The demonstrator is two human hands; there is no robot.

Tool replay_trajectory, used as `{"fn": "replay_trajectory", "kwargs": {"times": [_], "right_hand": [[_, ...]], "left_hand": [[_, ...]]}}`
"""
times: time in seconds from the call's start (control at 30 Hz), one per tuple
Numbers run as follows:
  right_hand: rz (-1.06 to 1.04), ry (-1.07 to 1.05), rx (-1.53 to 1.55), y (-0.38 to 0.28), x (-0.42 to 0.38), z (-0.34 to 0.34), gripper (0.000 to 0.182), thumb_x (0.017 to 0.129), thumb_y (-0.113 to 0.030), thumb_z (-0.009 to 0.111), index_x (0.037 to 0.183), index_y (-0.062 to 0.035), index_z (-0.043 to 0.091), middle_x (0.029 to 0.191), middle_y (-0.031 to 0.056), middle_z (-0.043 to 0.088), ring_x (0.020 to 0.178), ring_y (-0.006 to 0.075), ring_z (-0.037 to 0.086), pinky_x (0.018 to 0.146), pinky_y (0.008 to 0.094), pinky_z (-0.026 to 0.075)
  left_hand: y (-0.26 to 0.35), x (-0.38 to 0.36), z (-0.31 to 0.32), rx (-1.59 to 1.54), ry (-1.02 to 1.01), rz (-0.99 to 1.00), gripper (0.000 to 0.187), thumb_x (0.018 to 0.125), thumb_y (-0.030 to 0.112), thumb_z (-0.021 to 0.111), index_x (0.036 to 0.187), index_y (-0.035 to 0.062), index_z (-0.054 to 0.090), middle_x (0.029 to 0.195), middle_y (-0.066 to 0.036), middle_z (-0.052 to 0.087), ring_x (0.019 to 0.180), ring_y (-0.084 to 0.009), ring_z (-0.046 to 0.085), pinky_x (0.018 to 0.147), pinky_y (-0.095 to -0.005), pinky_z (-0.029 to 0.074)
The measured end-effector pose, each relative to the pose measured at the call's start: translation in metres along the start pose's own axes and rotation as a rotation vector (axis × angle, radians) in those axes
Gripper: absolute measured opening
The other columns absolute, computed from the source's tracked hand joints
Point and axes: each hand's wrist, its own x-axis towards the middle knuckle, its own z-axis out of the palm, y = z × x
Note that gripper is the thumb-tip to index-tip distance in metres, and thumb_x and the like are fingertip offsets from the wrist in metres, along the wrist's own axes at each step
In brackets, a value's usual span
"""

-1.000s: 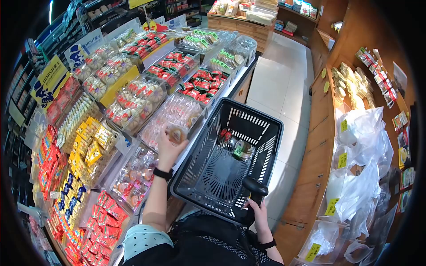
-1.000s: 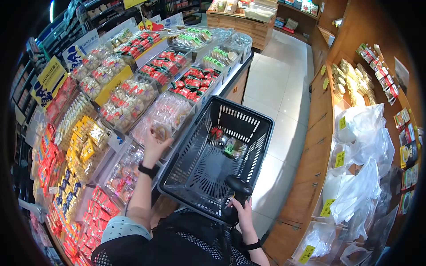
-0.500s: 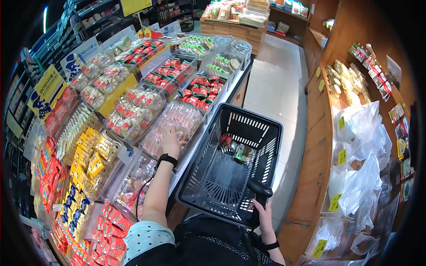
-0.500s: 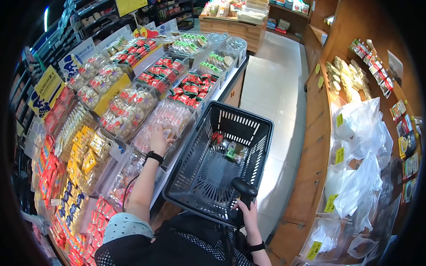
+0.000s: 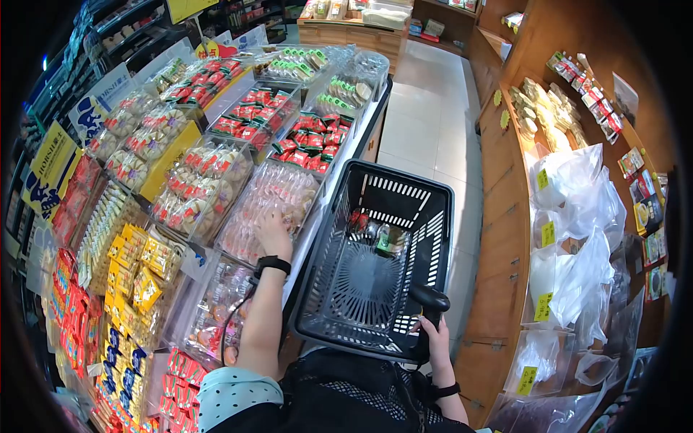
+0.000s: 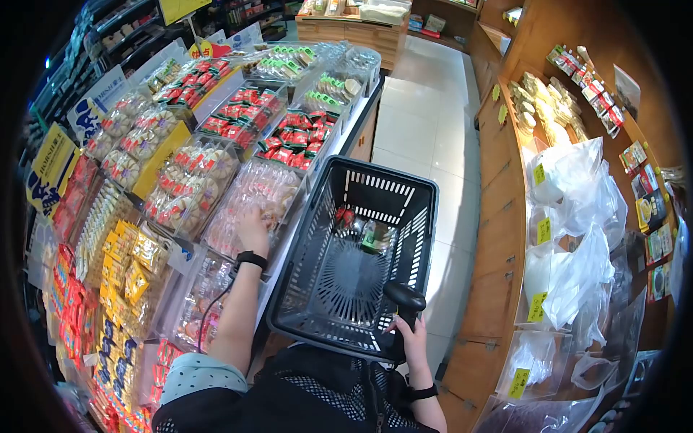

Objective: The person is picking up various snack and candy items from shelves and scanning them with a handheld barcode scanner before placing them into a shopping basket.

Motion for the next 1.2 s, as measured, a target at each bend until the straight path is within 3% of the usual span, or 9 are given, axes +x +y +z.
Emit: {"fn": "replay_trajectory", "kwargs": {"times": [0.17,0.2,0.33,0.43,0.73,0.83,0.93,1.0,1.2], "right_hand": [[0.061,0.07,0.085,-0.022,-0.003,0.017,0.02,0.083,-0.017,0.056,0.09,0.0019,0.055,0.069,0.0054,0.058,0.07,0.0112,0.056,0.071,0.0251,0.043],[0.042,0.036,0.034,-0.012,-0.001,0.012,0.024,0.085,-0.015,0.053,0.102,0.0006,0.05,0.076,0.0077,0.058,0.067,0.0131,0.056,0.068,0.0255,0.044],[0.037,0.077,0.004,-0.007,0.001,0.015,0.024,0.085,-0.016,0.053,0.1,0.0021,0.051,0.074,0.0092,0.058,0.066,0.0144,0.056,0.066,0.0271,0.046],[0.019,0.077,-0.009,-0.005,0.003,0.017,0.024,0.085,-0.016,0.053,0.1,0.0026,0.052,0.073,0.0095,0.058,0.065,0.0147,0.057,0.066,0.0276,0.046],[0.082,0.138,0.012,-0.02,0.0,0.039,0.024,0.084,-0.017,0.053,0.098,0.0024,0.053,0.074,0.0082,0.059,0.066,0.0134,0.057,0.068,0.026,0.044],[0.08,0.178,0.031,-0.024,0.0,0.047,0.028,0.085,-0.021,0.052,0.096,0.0043,0.056,0.071,0.0077,0.059,0.066,0.0134,0.055,0.068,0.0259,0.042],[0.065,0.172,0.009,-0.026,0.0,0.046,0.028,0.084,-0.022,0.052,0.093,0.0048,0.058,0.069,0.0076,0.059,0.066,0.0135,0.055,0.068,0.0257,0.042],[0.059,0.185,0.005,-0.023,0.0,0.047,0.028,0.084,-0.022,0.053,0.093,0.0046,0.058,0.069,0.0075,0.059,0.066,0.0135,0.055,0.068,0.0257,0.042],[0.034,0.191,-0.024,-0.022,0.001,0.052,0.028,0.084,-0.022,0.053,0.093,0.0038,0.058,0.068,0.0072,0.059,0.066,0.0139,0.057,0.068,0.0251,0.043]], "left_hand": [[0.001,-0.023,-0.007,0.235,0.058,0.108,0.029,0.079,0.02,0.058,0.103,0.0065,0.054,0.103,-0.009,0.056,0.102,-0.0265,0.047,0.096,-0.0503,0.027],[0.001,-0.025,-0.015,0.297,0.011,0.125,0.027,0.081,0.019,0.056,0.103,0.0055,0.054,0.106,-0.009,0.056,0.106,-0.0269,0.046,0.097,-0.049,0.026],[-0.014,-0.017,-0.003,0.309,0.143,0.217,0.024,0.081,0.012,0.047,0.103,0.0057,0.052,0.101,-0.009,0.056,0.106,-0.0259,0.046,0.096,-0.0447,0.028],[-0.019,-0.009,0.001,0.249,-0.008,0.15,0.026,0.082,0.013,0.048,0.106,0.0032,0.052,0.106,-0.011,0.054,0.11,-0.0264,0.043,0.095,-0.0439,0.029],[-0.04,-0.025,-0.002,0.017,-0.031,0.187,0.06,0.083,0.02,0.054,0.132,-0.003,0.028,0.123,-0.016,0.047,0.113,-0.0286,0.041,0.092,-0.0451,0.032],[-0.033,-0.015,-0.035,-0.227,-0.25,0.028,0.066,0.082,0.021,0.057,0.133,-0.0047,0.025,0.125,-0.017,0.045,0.115,-0.0303,0.04,0.092,-0.045,0.032],[-0.029,-0.02,-0.038,-0.281,-0.295,-0.01,0.073,0.08,0.022,0.058,0.134,-0.0067,0.019,0.128,-0.02,0.041,0.121,-0.0332,0.034,0.097,-0.0461,0.028],[-0.031,-0.03,-0.028,-0.224,-0.041,0.049,0.079,0.078,0.023,0.06,0.136,-0.0067,0.015,0.134,-0.023,0.032,0.126,-0.0362,0.026,0.102,-0.0479,0.022],[-0.044,-0.047,-0.031,-0.19,-0.151,0.175,0.085,0.074,0.024,0.063,0.137,-0.0039,0.013,0.142,-0.022,0.016,0.132,-0.0382,0.014,0.106,-0.05,0.012]]}}
